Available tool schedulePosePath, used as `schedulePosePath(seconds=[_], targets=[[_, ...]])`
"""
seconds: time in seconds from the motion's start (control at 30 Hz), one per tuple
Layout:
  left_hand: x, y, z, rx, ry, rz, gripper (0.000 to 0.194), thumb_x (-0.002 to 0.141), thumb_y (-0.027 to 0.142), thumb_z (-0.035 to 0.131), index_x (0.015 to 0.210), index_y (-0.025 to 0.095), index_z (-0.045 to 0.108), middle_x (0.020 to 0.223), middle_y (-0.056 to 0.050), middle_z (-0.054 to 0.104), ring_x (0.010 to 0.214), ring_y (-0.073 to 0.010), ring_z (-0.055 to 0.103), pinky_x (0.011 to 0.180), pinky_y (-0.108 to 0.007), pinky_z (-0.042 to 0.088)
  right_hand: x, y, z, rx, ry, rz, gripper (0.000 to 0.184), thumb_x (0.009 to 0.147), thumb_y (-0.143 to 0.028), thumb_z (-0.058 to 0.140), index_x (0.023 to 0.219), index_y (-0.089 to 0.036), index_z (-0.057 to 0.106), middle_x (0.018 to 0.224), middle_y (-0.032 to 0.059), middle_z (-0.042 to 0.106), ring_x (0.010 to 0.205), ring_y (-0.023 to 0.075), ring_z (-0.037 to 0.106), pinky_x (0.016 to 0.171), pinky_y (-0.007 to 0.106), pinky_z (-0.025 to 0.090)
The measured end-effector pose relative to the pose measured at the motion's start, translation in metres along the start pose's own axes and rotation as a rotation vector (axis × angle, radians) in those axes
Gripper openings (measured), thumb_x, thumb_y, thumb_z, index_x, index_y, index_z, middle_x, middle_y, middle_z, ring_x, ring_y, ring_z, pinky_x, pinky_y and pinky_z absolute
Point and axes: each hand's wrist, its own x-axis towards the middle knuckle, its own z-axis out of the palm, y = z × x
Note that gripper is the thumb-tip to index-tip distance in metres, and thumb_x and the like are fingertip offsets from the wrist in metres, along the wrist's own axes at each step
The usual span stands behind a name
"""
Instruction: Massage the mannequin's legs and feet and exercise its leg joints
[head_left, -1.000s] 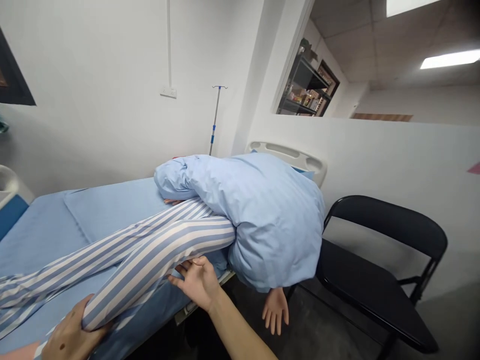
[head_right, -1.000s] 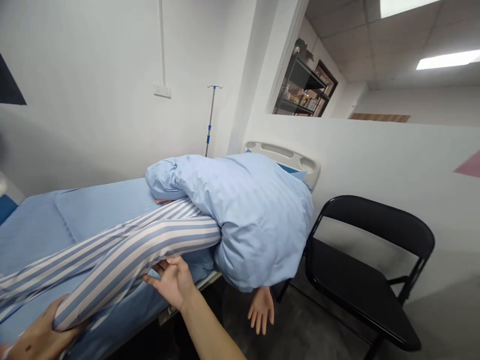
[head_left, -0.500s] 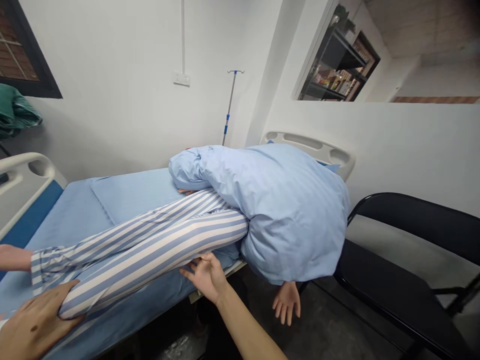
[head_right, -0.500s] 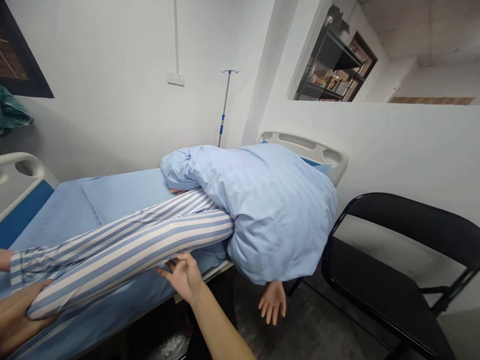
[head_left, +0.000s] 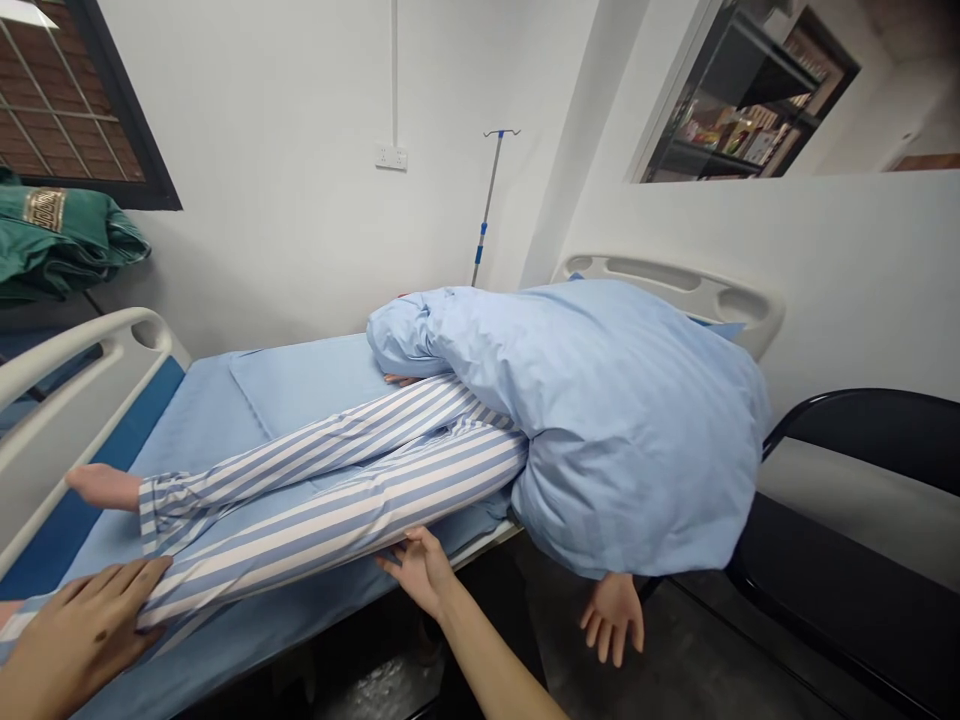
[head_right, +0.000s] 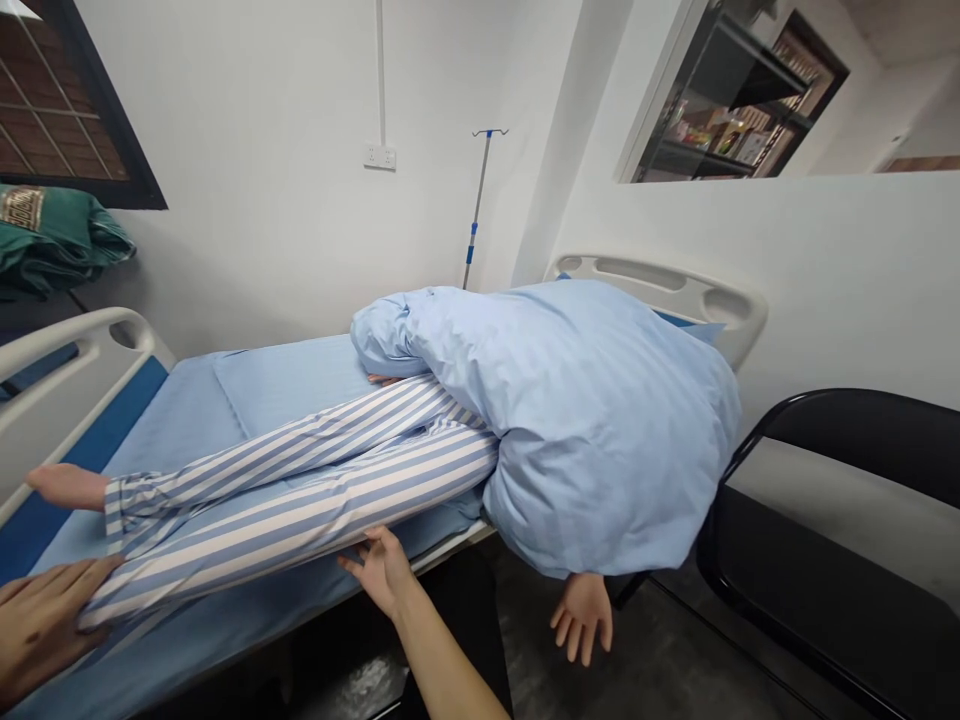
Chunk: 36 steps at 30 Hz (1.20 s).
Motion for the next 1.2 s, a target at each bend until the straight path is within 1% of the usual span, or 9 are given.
schedulePosePath(seconds=[0.1, 0.23, 0.33, 0.5, 0.6, 0.83, 0.93, 1.07, 1.2], targets=[[0.0, 0.002, -0.001, 0.169, 0.06, 0.102, 0.04, 0.07, 0.036, 0.04, 0.109, 0.038, 0.034, 0.099, 0.007, 0.059, 0.093, -0.0234, 0.054, 0.081, -0.036, 0.034, 0.005, 0.006, -0.009, 0.035, -0.005, 0.018, 0.011, 0.065, -0.021, 0.057, 0.075, -0.018, 0.055, 0.082, 0.0013, 0.06, 0.083, 0.0181, 0.054, 0.078, 0.036, 0.044], [0.0, 0.011, -0.007, 0.191, 0.084, 0.096, 0.041, 0.068, 0.033, 0.041, 0.109, 0.033, 0.037, 0.1, 0.001, 0.062, 0.094, -0.0245, 0.055, 0.083, -0.037, 0.035, 0.006, 0.007, -0.011, 0.036, -0.021, 0.018, 0.008, 0.065, -0.019, 0.057, 0.073, -0.018, 0.054, 0.078, 0.0004, 0.06, 0.081, 0.0171, 0.055, 0.077, 0.035, 0.044], [0.001, 0.022, -0.014, 0.16, 0.032, 0.055, 0.042, 0.065, 0.032, 0.043, 0.107, 0.028, 0.044, 0.105, -0.004, 0.063, 0.099, -0.0259, 0.055, 0.086, -0.037, 0.035, 0.008, 0.008, -0.011, 0.017, -0.011, 0.014, 0.009, 0.065, -0.02, 0.057, 0.073, -0.017, 0.054, 0.078, 0.0007, 0.06, 0.08, 0.0164, 0.054, 0.075, 0.034, 0.045], [0.002, 0.034, -0.013, 0.208, -0.079, 0.008, 0.043, 0.066, 0.028, 0.042, 0.107, 0.026, 0.053, 0.109, -0.005, 0.063, 0.102, -0.0249, 0.054, 0.087, -0.035, 0.035, 0.014, 0.013, -0.021, 0.004, 0.055, 0.049, 0.012, 0.063, -0.02, 0.057, 0.073, -0.018, 0.053, 0.08, 0.0008, 0.06, 0.078, 0.0167, 0.056, 0.073, 0.033, 0.046], [0.005, 0.033, -0.012, 0.256, -0.104, 0.025, 0.044, 0.065, 0.026, 0.042, 0.107, 0.027, 0.054, 0.11, -0.004, 0.063, 0.103, -0.0241, 0.054, 0.087, -0.035, 0.036, 0.018, 0.015, -0.026, -0.015, 0.066, 0.064, 0.013, 0.063, -0.02, 0.057, 0.075, -0.018, 0.052, 0.08, 0.001, 0.06, 0.076, 0.0167, 0.056, 0.072, 0.033, 0.046], [0.026, 0.023, -0.025, 0.361, -0.01, 0.048, 0.045, 0.065, 0.028, 0.041, 0.107, 0.026, 0.057, 0.108, -0.002, 0.064, 0.101, -0.0226, 0.055, 0.088, -0.036, 0.036, 0.026, 0.017, -0.019, -0.064, 0.032, 0.032, 0.011, 0.065, -0.02, 0.056, 0.074, -0.018, 0.051, 0.084, 0.0023, 0.06, 0.08, 0.0177, 0.057, 0.071, 0.032, 0.046], [0.027, 0.022, -0.012, 0.326, -0.023, 0.033, 0.046, 0.066, 0.024, 0.041, 0.109, 0.024, 0.057, 0.111, -0.004, 0.062, 0.103, -0.0227, 0.053, 0.088, -0.035, 0.035, 0.03, 0.021, -0.022, -0.088, 0.047, 0.041, 0.012, 0.065, -0.022, 0.056, 0.074, -0.018, 0.05, 0.084, 0.0025, 0.06, 0.081, 0.0183, 0.058, 0.071, 0.032, 0.046], [0.018, 0.022, 0.021, 0.227, -0.073, -0.002, 0.047, 0.064, 0.018, 0.044, 0.107, 0.022, 0.059, 0.113, -0.007, 0.061, 0.105, -0.0244, 0.053, 0.086, -0.035, 0.036, 0.03, 0.023, -0.03, -0.16, 0.095, 0.085, 0.014, 0.065, -0.025, 0.056, 0.076, -0.018, 0.05, 0.081, 0.0028, 0.06, 0.08, 0.0182, 0.06, 0.067, 0.029, 0.047], [0.008, 0.021, 0.045, 0.182, -0.059, -0.008, 0.047, 0.063, 0.015, 0.044, 0.107, 0.021, 0.059, 0.115, -0.008, 0.059, 0.105, -0.0248, 0.052, 0.087, -0.036, 0.035, 0.022, 0.021, -0.034, -0.369, 0.168, 0.146, 0.015, 0.064, -0.025, 0.057, 0.076, -0.017, 0.051, 0.083, 0.0044, 0.062, 0.078, 0.018, 0.061, 0.063, 0.027, 0.046]])
